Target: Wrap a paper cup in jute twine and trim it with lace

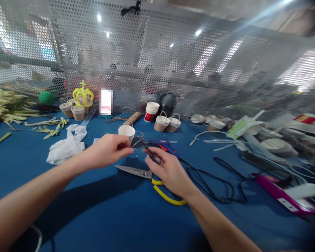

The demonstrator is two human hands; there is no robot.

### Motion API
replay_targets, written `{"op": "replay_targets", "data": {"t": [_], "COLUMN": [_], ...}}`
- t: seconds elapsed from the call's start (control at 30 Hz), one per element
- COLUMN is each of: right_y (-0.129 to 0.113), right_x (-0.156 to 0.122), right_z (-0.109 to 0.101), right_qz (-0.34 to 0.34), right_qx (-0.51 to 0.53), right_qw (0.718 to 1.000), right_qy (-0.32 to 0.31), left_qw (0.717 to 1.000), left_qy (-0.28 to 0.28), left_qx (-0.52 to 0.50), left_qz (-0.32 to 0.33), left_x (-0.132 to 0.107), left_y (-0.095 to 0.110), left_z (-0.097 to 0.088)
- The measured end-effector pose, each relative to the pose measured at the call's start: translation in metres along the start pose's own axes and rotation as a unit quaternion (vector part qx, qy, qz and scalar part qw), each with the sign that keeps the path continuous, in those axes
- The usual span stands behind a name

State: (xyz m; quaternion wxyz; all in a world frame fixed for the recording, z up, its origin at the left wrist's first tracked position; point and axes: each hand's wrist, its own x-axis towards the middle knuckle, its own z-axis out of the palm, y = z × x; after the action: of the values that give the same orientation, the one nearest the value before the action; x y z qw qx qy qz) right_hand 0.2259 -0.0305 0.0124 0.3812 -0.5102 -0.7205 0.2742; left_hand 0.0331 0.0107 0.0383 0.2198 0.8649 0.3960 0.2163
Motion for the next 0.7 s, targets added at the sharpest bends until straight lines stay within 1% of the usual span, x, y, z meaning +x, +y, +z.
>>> {"op": "replay_targets", "data": {"t": [0.03, 0.07, 0.13, 0.17, 0.2, 0.23, 0.27, 0.3, 0.33, 0.37, 0.4, 0.43, 0.47, 0.5, 0.53, 0.57, 0.6, 0.63, 0.67, 0.7], "right_y": [-0.001, -0.002, -0.004, -0.004, -0.005, -0.005, -0.006, -0.006, -0.006, -0.006, -0.006, -0.007, -0.007, -0.007, -0.007, -0.007, -0.007, -0.007, -0.006, -0.006], "right_x": [0.0, 0.0, 0.0, -0.001, -0.001, -0.001, -0.001, -0.001, -0.001, -0.001, -0.001, 0.0, 0.0, 0.0, 0.001, 0.001, 0.001, 0.001, 0.0, 0.0], "right_z": [-0.001, -0.003, -0.005, -0.005, -0.006, -0.006, -0.006, -0.006, -0.006, -0.005, -0.004, -0.003, -0.002, -0.001, -0.001, 0.0, -0.001, -0.001, -0.002, -0.002], "right_qz": [0.008, 0.013, 0.02, 0.023, 0.026, 0.03, 0.037, 0.047, 0.059, 0.075, 0.092, 0.109, 0.121, 0.127, 0.127, 0.122, 0.116, 0.11, 0.106, 0.104], "right_qx": [0.033, 0.062, 0.101, 0.112, 0.121, 0.129, 0.138, 0.147, 0.153, 0.155, 0.152, 0.144, 0.132, 0.12, 0.11, 0.105, 0.105, 0.11, 0.118, 0.129], "right_qw": [0.999, 0.997, 0.993, 0.992, 0.99, 0.989, 0.987, 0.985, 0.983, 0.981, 0.98, 0.98, 0.98, 0.982, 0.983, 0.985, 0.986, 0.986, 0.986, 0.984], "right_qy": [-0.023, -0.04, -0.057, -0.061, -0.065, -0.067, -0.071, -0.078, -0.084, -0.088, -0.089, -0.088, -0.085, -0.078, -0.071, -0.066, -0.062, -0.059, -0.059, -0.062], "left_qw": [0.992, 0.971, 0.917, 0.89, 0.87, 0.86, 0.862, 0.878, 0.908, 0.944, 0.978, 0.998, 0.996, 0.982, 0.97, 0.969, 0.979, 0.993, 0.999, 0.993], "left_qy": [-0.06, -0.108, -0.174, -0.202, -0.218, -0.223, -0.221, -0.21, -0.189, -0.158, -0.115, -0.052, 0.009, 0.052, 0.073, 0.073, 0.048, 0.007, -0.038, -0.079], "left_qx": [-0.112, -0.212, -0.359, -0.408, -0.442, -0.459, -0.457, -0.431, -0.375, -0.29, -0.177, -0.041, 0.086, 0.179, 0.23, 0.237, 0.198, 0.121, 0.016, -0.084], "left_qz": [0.002, 0.007, 0.008, 0.004, -0.001, -0.004, -0.004, -0.002, 0.001, 0.005, 0.006, 0.005, 0.003, 0.003, 0.004, -0.001, -0.008, -0.016, -0.023, -0.029], "left_x": [0.001, 0.001, 0.002, 0.003, 0.003, 0.003, 0.003, 0.002, 0.002, 0.001, 0.0, -0.001, -0.002, -0.003, -0.004, -0.004, -0.003, -0.003, -0.002, -0.001], "left_y": [-0.005, -0.01, -0.019, -0.022, -0.024, -0.024, -0.023, -0.02, -0.016, -0.011, -0.006, 0.0, 0.006, 0.01, 0.013, 0.014, 0.014, 0.011, 0.006, 0.0], "left_z": [-0.005, -0.008, -0.012, -0.011, -0.01, -0.008, -0.006, -0.005, -0.003, -0.002, 0.0, 0.001, 0.003, 0.004, 0.004, 0.003, 0.001, -0.003, -0.006, -0.01]}}
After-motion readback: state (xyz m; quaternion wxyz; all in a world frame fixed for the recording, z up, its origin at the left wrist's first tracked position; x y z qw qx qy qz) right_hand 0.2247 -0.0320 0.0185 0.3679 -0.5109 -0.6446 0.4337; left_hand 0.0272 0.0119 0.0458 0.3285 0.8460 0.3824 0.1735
